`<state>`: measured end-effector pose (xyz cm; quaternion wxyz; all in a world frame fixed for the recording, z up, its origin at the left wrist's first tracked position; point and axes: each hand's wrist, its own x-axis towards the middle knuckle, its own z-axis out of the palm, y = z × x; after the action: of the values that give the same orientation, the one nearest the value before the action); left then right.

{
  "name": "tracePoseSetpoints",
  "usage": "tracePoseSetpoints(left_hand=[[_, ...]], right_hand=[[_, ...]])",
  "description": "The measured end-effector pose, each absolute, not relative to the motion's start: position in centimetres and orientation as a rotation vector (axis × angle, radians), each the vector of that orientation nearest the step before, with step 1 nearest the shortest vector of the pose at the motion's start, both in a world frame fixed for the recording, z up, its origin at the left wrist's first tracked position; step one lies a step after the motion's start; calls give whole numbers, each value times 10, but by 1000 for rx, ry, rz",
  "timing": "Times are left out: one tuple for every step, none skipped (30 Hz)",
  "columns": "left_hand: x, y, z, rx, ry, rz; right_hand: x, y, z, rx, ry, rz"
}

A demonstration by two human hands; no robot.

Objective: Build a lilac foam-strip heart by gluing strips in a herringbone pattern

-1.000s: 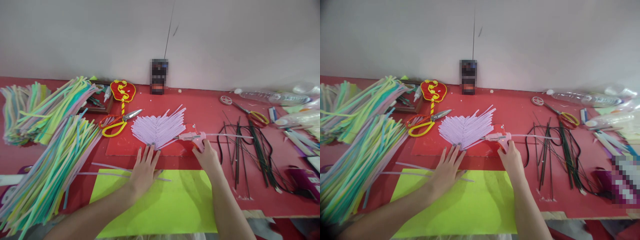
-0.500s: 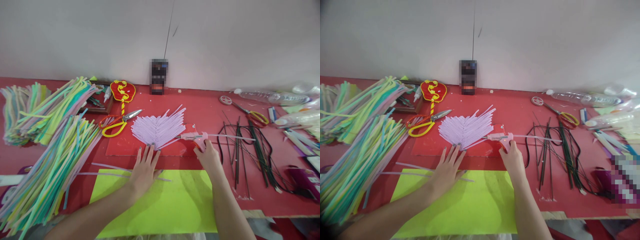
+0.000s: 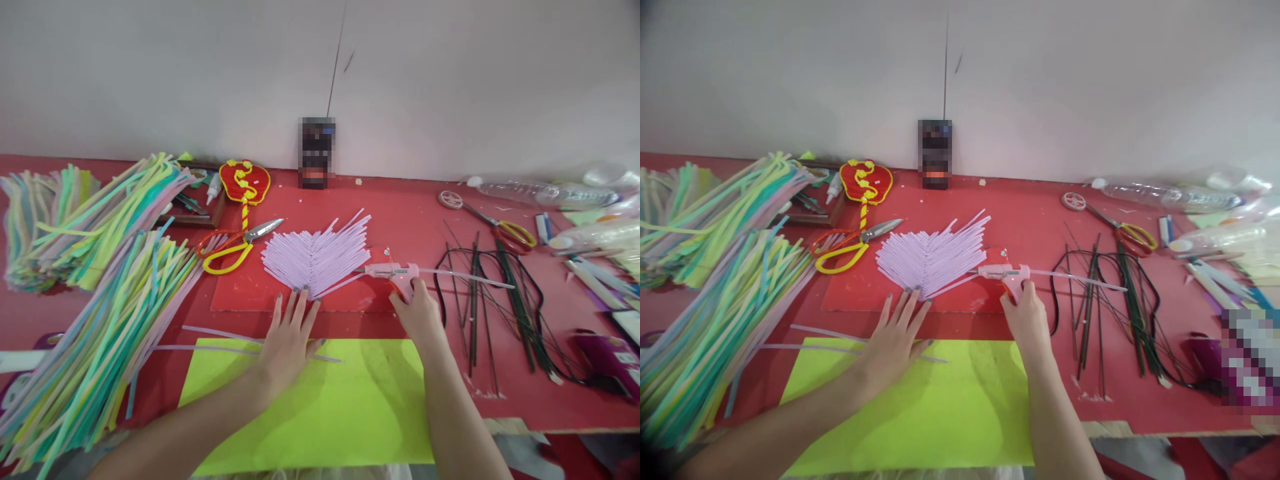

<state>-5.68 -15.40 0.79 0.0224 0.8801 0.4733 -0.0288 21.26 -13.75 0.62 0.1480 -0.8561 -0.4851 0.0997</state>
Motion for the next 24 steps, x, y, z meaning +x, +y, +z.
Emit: tracePoseSetpoints(left_hand=[[-57, -154, 8, 2728, 1465, -88], [-57, -154, 8, 2729, 1463, -89], [-57, -154, 8, 2728, 1462, -90], [-57, -154, 8, 2727, 1461, -92], [-57, -154, 8, 2725, 1462, -94], [-57, -154, 8, 2724, 1463, -93], [-57, -154, 7, 2726, 1463, -89], [-57, -154, 7, 2728, 1463, -82], [-57, -154, 7, 2730, 1463, -74], [-57, -154, 7, 2732, 1464, -65], [-57, -154, 7, 2733, 1462, -57], [-57, -154, 6, 2733, 1460, -53], [-58, -154, 6, 2732, 1460, -51], [-58, -154, 6, 2731, 1458, -52], [-58, -154, 6, 2729, 1456, -56], [-58, -154, 7, 2727, 1456, -61], [-58, -154, 7, 2724, 1457, -64], [-57, -154, 8, 2721, 1460, -66], [-57, -153, 8, 2720, 1462, -66], [-57, -153, 9, 2721, 1462, -66], [-57, -153, 9, 2725, 1461, -65], [-57, -153, 9, 2730, 1457, -65], [-57, -153, 9, 2735, 1456, -66], [-57, -153, 9, 2739, 1454, -69]], right_hand=[[213, -138, 6, -2463, -1396, 281], [214, -138, 5, -2463, -1398, 278], [215, -138, 5, -2460, -1400, 277], [215, -138, 4, -2456, -1402, 276], [216, -138, 4, -2453, -1403, 273], [217, -138, 4, -2450, -1401, 268], [218, -137, 4, -2448, -1392, 256], [219, -136, 3, -2445, -1373, 239], [220, -134, 3, -2443, -1341, 223], [222, -132, 3, -2444, -1292, 211], [223, -130, 2, -2444, -1234, 204], [225, -128, 2, -2439, -1176, 202], [228, -126, 1, -2430, -1124, 204], [230, -125, 0, -2416, -1083, 206], [233, -124, -1, -2395, -1056, 205], [235, -123, -2, -2367, -1047, 197], [237, -124, -2, -2340, -1055, 178], [239, -124, -2, -2321, -1075, 144], [240, -125, -2, -2312, -1100, 89], [240, -127, -1, -2307, -1128, 19], [238, -128, 0, -2296, -1158, -57], [235, -129, 2, -2272, -1190, -124], [231, -129, 3, -2226, -1227, -164], [225, -130, 5, -2156, -1278, -168]])
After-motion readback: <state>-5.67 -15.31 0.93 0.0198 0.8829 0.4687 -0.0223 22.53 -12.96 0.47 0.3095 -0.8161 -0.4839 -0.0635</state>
